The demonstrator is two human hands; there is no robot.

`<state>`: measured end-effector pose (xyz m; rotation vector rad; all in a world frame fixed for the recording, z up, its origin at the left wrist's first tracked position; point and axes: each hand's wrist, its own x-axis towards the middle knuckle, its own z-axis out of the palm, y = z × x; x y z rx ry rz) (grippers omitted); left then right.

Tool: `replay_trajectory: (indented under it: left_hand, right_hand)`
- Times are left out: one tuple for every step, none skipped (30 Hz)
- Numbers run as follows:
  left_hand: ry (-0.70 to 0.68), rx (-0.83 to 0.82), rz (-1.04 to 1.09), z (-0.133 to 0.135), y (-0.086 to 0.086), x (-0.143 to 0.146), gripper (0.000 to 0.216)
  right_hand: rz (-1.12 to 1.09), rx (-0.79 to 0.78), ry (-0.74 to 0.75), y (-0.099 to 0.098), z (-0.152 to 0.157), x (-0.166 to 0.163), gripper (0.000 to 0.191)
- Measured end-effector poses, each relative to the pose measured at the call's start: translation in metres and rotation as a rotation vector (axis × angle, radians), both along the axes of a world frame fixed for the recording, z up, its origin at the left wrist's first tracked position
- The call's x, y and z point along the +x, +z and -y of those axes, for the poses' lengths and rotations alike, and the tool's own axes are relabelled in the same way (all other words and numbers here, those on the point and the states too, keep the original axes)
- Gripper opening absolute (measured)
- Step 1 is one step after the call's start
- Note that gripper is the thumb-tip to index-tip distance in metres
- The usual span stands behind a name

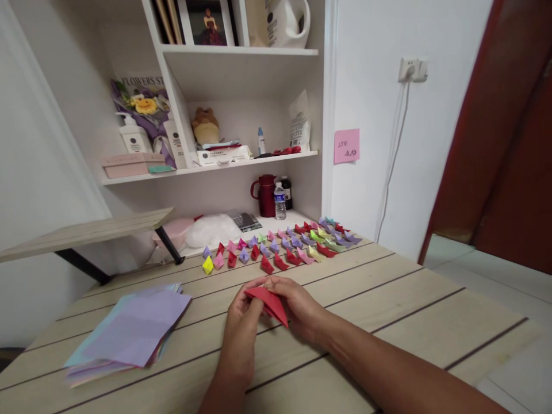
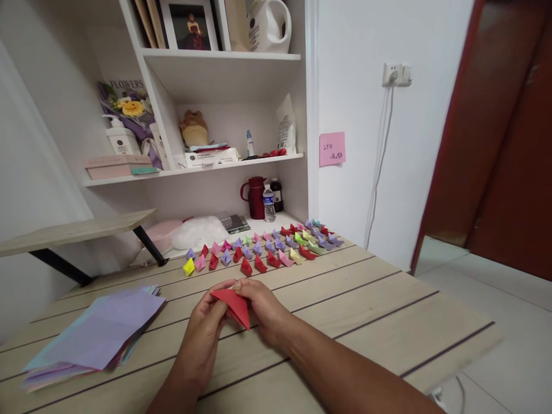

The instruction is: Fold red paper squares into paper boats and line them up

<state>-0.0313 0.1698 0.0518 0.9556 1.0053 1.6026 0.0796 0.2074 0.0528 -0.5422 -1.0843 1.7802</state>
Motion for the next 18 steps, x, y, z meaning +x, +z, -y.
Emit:
replay_trajectory:
  left_hand:
    - [0.012,-0.009,-0.001,-0.0008,-0.0007,-0.0004,0.045]
    - [0.023,-0.019,-0.004,-0.0016,-0.0014,-0.0010,0.045]
    - [0.029,-0.028,-0.012,-0.0022,-0.0021,-0.0018,0.045]
    - [0.031,-0.039,-0.026,-0.0027,-0.0028,-0.0026,0.044]
    - [0.030,-0.052,-0.043,-0.0029,-0.0033,-0.0035,0.043]
    - [0.025,-0.067,-0.063,-0.0027,-0.0036,-0.0043,0.041]
    - [0.019,-0.082,-0.085,-0.0022,-0.0036,-0.0050,0.040]
    - [0.013,-0.096,-0.108,-0.0013,-0.0031,-0.0054,0.038]
    - [0.009,-0.107,-0.129,-0.0002,-0.0023,-0.0055,0.037]
    - [0.011,-0.113,-0.149,0.0011,-0.0011,-0.0054,0.034]
    - [0.019,-0.113,-0.169,0.0023,0.0001,-0.0051,0.032]
    - [0.034,-0.107,-0.187,0.0033,0.0014,-0.0046,0.030]
    - [0.057,-0.099,-0.203,0.0040,0.0024,-0.0041,0.028]
    - [0.085,-0.089,-0.217,0.0042,0.0029,-0.0036,0.027]
    - [0.116,-0.080,-0.230,0.0040,0.0029,-0.0033,0.027]
    - [0.150,-0.074,-0.243,0.0033,0.0022,-0.0032,0.026]
    - [0.187,-0.068,-0.256,0.0022,0.0009,-0.0035,0.025]
    - [0.226,-0.063,-0.268,0.0010,-0.0008,-0.0042,0.024]
  right_hand:
    - [0.018,0.041,-0.021,0.0003,0.0009,-0.0002,0.018]
    - [0.037,0.078,-0.042,0.0005,0.0018,-0.0004,0.021]
    - [0.054,0.113,-0.061,0.0008,0.0025,-0.0006,0.024]
    - [0.069,0.143,-0.079,0.0013,0.0031,-0.0007,0.027]
    - [0.082,0.170,-0.094,0.0019,0.0036,-0.0007,0.029]
    - [0.096,0.194,-0.105,0.0026,0.0040,-0.0007,0.031]
    - [0.112,0.216,-0.114,0.0035,0.0042,-0.0005,0.032]
    - [0.129,0.236,-0.121,0.0043,0.0042,-0.0003,0.032]
    - [0.148,0.255,-0.127,0.0048,0.0040,0.0000,0.032]
    - [0.168,0.274,-0.135,0.0051,0.0034,0.0003,0.032]
    - [0.190,0.292,-0.144,0.0050,0.0026,0.0006,0.033]
    - [0.211,0.311,-0.157,0.0044,0.0016,0.0010,0.033]
    - [0.230,0.329,-0.177,0.0035,0.0004,0.0013,0.032]
    - [0.247,0.346,-0.204,0.0025,-0.0008,0.0017,0.031]
    - [0.261,0.362,-0.241,0.0014,-0.0018,0.0023,0.028]
    - [0.274,0.378,-0.287,0.0005,-0.0024,0.0030,0.025]
    - [0.284,0.392,-0.339,0.0000,-0.0024,0.0039,0.025]
    - [0.290,0.403,-0.392,0.0001,-0.0019,0.0051,0.028]
